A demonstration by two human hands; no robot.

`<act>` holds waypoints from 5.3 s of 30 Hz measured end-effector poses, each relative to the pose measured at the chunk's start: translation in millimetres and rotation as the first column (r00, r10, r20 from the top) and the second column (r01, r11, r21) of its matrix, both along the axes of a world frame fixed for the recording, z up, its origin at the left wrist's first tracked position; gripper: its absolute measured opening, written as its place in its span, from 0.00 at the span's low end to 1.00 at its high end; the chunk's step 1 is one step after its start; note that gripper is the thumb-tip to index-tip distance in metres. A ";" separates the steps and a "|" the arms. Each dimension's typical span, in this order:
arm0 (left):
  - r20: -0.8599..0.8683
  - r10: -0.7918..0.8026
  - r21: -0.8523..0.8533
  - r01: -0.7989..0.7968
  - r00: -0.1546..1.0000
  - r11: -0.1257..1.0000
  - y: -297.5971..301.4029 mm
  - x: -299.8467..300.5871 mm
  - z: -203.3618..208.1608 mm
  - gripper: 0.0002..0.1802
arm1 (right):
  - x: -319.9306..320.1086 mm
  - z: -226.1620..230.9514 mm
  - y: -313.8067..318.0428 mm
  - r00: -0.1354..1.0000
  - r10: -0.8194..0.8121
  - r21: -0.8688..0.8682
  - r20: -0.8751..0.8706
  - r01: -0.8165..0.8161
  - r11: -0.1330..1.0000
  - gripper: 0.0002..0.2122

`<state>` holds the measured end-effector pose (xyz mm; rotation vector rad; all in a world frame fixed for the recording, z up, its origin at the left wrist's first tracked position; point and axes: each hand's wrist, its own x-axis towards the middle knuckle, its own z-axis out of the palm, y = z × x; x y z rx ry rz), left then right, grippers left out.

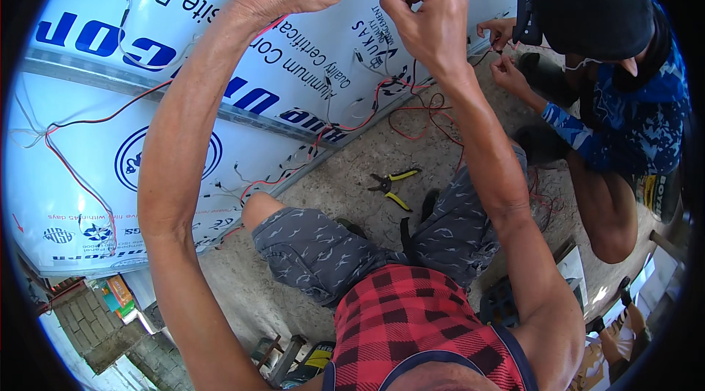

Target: Connecting and stripping electrical wires on a large panel.

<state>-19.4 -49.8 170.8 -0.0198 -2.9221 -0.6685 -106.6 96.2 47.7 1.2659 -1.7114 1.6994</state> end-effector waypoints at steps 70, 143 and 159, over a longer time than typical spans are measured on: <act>-0.070 0.678 0.809 -0.356 0.732 0.468 88.0 51.7 -224.3 0.08 | -7.2 -82.8 49.9 0.799 0.171 0.550 0.577 -0.534 0.642 0.11; -0.418 0.695 0.666 -0.323 0.584 0.672 99.4 54.8 -188.8 0.10 | 10.6 -60.2 46.4 0.981 0.148 0.657 0.127 -0.195 0.728 0.07; -0.346 0.063 -0.284 -0.168 0.936 0.944 30.9 65.2 -154.9 0.07 | 113.9 -160.7 87.1 0.976 0.093 0.768 0.198 -0.214 0.604 0.09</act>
